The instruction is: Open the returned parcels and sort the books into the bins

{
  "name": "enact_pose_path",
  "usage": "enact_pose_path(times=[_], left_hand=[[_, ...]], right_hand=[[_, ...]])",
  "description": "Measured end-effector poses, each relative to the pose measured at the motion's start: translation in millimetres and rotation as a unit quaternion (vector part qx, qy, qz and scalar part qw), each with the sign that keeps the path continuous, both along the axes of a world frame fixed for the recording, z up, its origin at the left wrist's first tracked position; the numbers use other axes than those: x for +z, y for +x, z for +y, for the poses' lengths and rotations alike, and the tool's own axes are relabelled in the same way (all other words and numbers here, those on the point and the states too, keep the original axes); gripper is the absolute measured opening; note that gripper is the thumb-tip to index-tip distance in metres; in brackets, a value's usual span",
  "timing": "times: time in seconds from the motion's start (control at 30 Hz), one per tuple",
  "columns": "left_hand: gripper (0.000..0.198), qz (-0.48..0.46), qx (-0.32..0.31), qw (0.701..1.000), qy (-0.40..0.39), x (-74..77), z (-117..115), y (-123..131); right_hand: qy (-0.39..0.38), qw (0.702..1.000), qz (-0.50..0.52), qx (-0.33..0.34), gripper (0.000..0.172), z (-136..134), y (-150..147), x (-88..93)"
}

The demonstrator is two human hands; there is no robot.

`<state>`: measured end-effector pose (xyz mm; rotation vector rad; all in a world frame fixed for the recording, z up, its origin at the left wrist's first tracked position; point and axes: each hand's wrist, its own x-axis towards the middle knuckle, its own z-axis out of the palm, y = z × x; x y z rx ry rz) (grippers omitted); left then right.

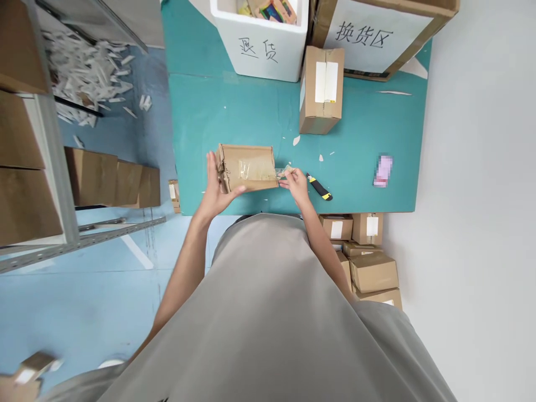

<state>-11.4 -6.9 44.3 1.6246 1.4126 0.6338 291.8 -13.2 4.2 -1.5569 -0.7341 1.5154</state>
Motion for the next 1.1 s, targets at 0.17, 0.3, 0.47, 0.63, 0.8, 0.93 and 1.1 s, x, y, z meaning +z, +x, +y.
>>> enact_pose_path(times=[0.17, 0.3, 0.47, 0.63, 0.8, 0.93, 1.1], left_hand=[[0.114, -0.045, 0.041, 0.998, -0.002, 4.1, 0, 1], [0.106, -0.081, 0.046, 0.996, -0.013, -4.3, 6, -9], [0.098, -0.092, 0.068, 0.993, -0.019, -8.3, 17, -14], [0.106, -0.100, 0.118, 0.988, -0.028, -19.6, 14, -30], [0.110, -0.096, 0.119, 0.987, -0.043, -26.5, 14, -30], [0.105, -0.086, 0.109, 0.990, -0.026, -29.0, 21, -30], [0.101, -0.141, 0.115, 0.983, -0.039, -36.6, 23, -32]], right_hand=[[0.014, 0.984, -0.113, -0.135, 0.041, 16, 39, 0.3], [0.036, 0.954, -0.196, -0.225, 0.037, 27, 93, 1.5], [0.027, 0.930, -0.233, -0.282, 0.032, 32, 114, 0.8], [-0.013, 0.866, -0.268, -0.423, 0.012, 23, 144, 6.9], [-0.013, 0.841, -0.279, -0.464, 0.011, 6, 187, 20.6], [-0.017, 0.844, -0.235, -0.482, 0.006, 4, 186, 21.1], [-0.027, 0.843, -0.188, -0.503, 0.016, 6, 206, 28.0]])
